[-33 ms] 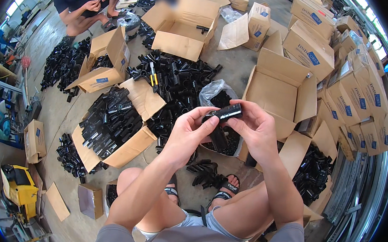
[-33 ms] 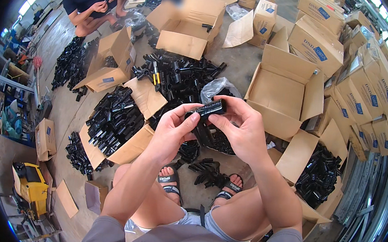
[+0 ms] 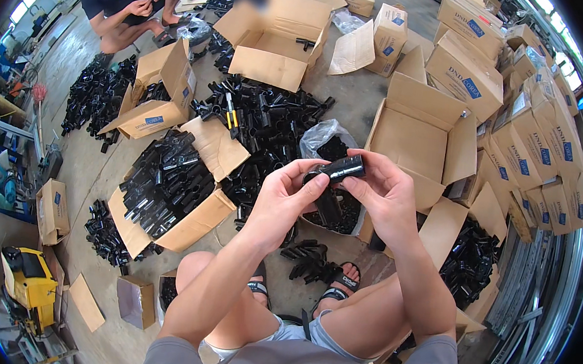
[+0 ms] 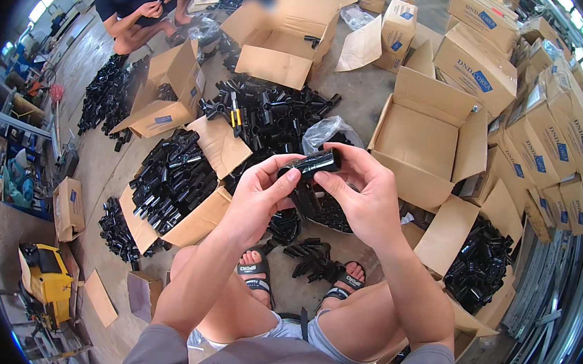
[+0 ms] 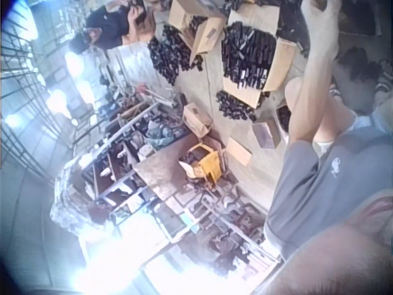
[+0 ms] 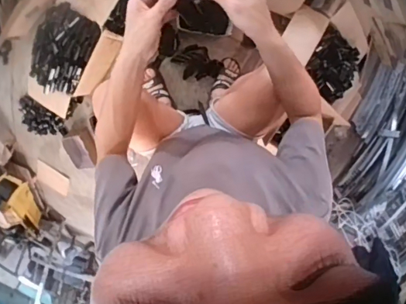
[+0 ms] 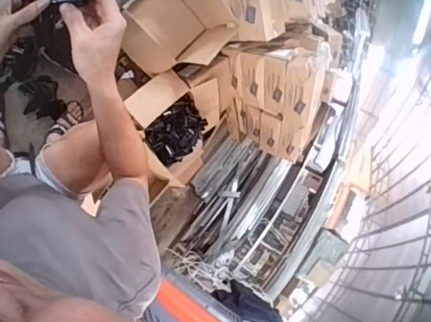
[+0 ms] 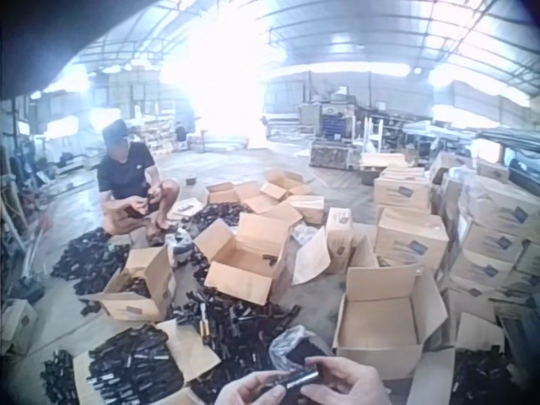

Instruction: The person sorts black plastic components by hand, placing them into a small bag and organizing them into various cardboard boxes on the floor.

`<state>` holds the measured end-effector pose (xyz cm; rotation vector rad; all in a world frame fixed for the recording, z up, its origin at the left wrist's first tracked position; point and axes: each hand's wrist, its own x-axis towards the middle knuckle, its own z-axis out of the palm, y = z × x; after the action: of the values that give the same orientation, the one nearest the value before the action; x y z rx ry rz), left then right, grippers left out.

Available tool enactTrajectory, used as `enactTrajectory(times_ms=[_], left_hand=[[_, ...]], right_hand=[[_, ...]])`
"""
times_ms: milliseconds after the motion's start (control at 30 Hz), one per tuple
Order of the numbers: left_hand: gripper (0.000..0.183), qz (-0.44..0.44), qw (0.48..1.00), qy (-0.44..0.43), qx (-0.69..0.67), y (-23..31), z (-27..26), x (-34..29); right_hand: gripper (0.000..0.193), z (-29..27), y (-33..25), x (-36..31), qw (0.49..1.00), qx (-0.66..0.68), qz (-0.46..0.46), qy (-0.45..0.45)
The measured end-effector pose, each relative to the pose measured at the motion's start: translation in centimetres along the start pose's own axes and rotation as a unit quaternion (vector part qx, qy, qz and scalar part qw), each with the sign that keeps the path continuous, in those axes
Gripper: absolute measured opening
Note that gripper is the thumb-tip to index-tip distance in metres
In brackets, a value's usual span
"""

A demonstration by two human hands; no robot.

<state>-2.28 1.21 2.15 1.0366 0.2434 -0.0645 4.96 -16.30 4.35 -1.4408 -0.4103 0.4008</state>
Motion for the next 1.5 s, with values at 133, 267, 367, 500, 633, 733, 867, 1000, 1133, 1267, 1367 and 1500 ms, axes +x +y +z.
enactTrajectory(times_ms=[133,267,367,500,633,733,867,1000,1133,1267,1367,1500], left_hand=[[0.031,-0.010,1.000,0.024,-0.016,0.1,-0.6,0.1],[0.031,0.005,1.000,0.028,0.010,0.2,-0.6,-0.1],[0.032,0.027,0.998,0.028,0.050,0.3,-0.4,0.1],[0.033,0.037,0.997,0.029,0.068,0.0,-0.7,0.4],[0.031,0.002,0.997,0.022,0.078,0.1,-1.5,0.2],[0.030,-0.027,0.997,0.013,0.073,0.8,-1.8,0.0],[0.031,0.011,0.988,0.042,0.147,1.9,-2.2,-0.1],[0.035,0.161,0.944,0.129,0.258,2.0,-2.1,0.3],[0.036,0.254,0.858,0.185,0.406,2.4,-3.1,1.5],[0.036,0.282,0.819,0.189,0.463,2.1,-4.0,2.5],[0.033,0.251,0.830,0.203,0.455,2.4,-4.2,2.7],[0.034,0.244,0.827,0.209,0.461,2.2,-4.9,3.2]], right_hand=[[0.042,0.6,-0.1,-0.2,0.999,0.028,0.007,0.037],[0.041,0.9,0.2,-0.1,0.998,0.059,0.005,0.039],[0.039,0.8,0.0,0.0,0.997,0.052,0.004,0.048],[0.037,0.7,0.3,0.1,0.996,0.069,0.027,0.042],[0.036,0.8,0.6,-0.1,0.998,0.049,0.037,0.035],[0.037,0.5,0.9,-0.1,0.999,0.039,0.034,0.012],[0.038,-0.3,1.1,1.7,0.998,0.034,0.019,-0.048],[0.038,-3.6,4.7,9.5,0.996,-0.037,0.062,0.044],[0.025,-9.9,18.9,16.6,0.903,-0.420,0.084,0.037],[0.020,-10.0,28.6,17.7,0.763,-0.630,0.141,-0.031],[0.022,-8.7,32.4,16.7,0.758,-0.610,0.227,-0.034],[0.027,-7.9,36.1,16.7,0.777,-0.560,0.287,-0.004]])
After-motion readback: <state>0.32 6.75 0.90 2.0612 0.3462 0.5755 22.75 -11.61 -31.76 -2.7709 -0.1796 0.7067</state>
